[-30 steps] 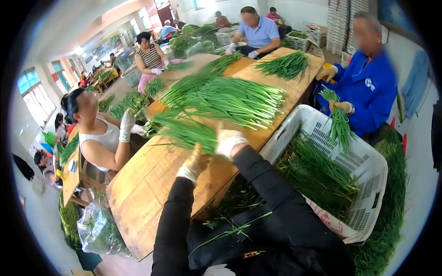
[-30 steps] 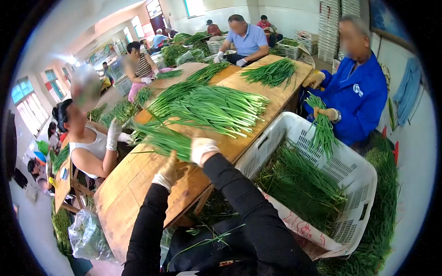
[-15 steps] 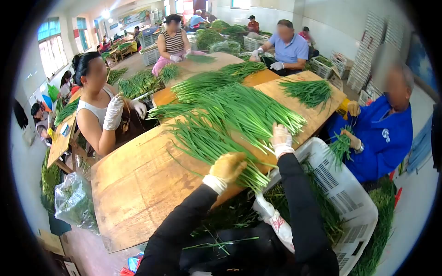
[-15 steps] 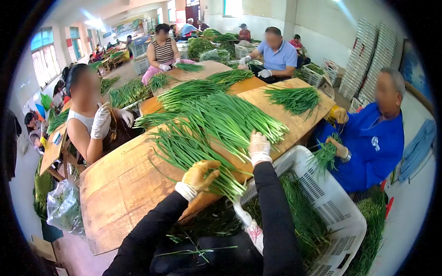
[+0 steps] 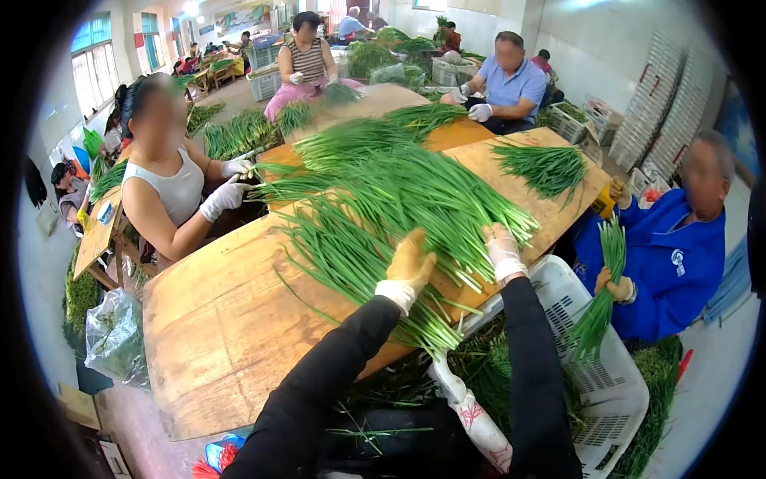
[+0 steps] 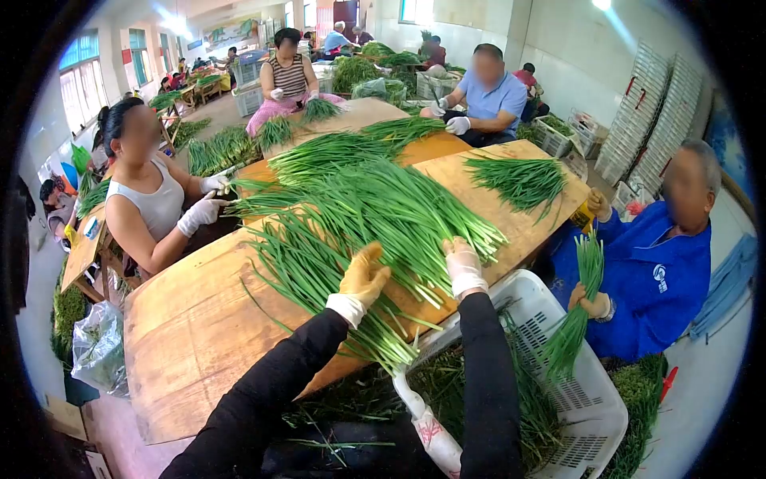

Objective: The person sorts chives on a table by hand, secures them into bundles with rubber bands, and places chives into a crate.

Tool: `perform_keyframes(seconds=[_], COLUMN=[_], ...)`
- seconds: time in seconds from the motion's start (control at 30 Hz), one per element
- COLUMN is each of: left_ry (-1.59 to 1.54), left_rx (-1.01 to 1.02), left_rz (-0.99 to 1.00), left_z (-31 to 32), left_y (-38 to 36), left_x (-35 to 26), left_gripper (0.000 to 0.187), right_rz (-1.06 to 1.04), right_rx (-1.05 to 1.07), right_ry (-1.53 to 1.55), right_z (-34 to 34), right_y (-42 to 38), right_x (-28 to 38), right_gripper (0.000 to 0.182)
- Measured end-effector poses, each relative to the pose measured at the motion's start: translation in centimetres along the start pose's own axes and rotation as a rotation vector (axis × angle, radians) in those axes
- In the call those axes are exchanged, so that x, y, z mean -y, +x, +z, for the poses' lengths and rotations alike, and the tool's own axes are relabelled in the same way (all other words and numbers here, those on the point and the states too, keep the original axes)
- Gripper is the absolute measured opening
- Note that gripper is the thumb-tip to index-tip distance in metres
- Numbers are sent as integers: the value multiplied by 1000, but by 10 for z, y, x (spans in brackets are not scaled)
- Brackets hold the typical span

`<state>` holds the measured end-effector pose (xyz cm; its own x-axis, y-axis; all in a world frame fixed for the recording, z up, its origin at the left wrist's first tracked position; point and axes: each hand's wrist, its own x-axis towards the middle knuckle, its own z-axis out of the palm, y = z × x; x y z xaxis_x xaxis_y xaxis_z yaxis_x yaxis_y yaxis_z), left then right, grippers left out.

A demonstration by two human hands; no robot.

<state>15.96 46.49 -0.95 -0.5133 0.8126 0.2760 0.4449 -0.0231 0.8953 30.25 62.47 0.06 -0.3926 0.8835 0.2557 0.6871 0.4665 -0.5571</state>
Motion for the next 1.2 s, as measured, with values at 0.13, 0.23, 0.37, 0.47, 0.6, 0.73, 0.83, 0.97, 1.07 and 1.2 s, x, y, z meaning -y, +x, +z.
perform_keyframes(seconds=[0.13, 0.23, 0.37, 0.47, 0.6, 0.73, 0.83, 0.97, 1.07, 1.2], left_ry=[240, 670, 937, 805, 780, 745, 759, 787, 767, 792], left_rx=[-247, -25, 354, 284, 240, 144, 129, 95, 148, 114], left_rz=[516, 689, 470, 460, 372, 295, 286, 283, 89, 34], left_z=[-26, -35, -42, -44, -44, -46, -44, -44, -47, -47], left_y=[-7, -13, -19, -30, -44, -54, -54, -53, -53, -52], left_x=[-42, -46, -9, 1, 0, 1, 6, 5, -8, -7], left_gripper=[40, 37, 46, 46, 49, 51, 55, 59, 62, 64], right_rz=[-350, -778, -633, -608, -316, 18, 71, 60, 21, 329], right_rx=[24, 9, 259, -111, 26, 97, 120, 118, 111, 399], right_ry=[-213, -577, -116, -553, -260, 27, 92, 52, -41, 539], right_z=[-29, 14, -15, -23, 2, 5, -2, -7, 0, -10], right_y=[-55, -93, -91, -52, -1, 20, 17, 13, 14, 4], right_x=[65, 46, 58, 61, 2, -11, -2, 6, 2, 15], right_gripper=[16, 19, 31, 86, 63, 51, 54, 53, 53, 54])
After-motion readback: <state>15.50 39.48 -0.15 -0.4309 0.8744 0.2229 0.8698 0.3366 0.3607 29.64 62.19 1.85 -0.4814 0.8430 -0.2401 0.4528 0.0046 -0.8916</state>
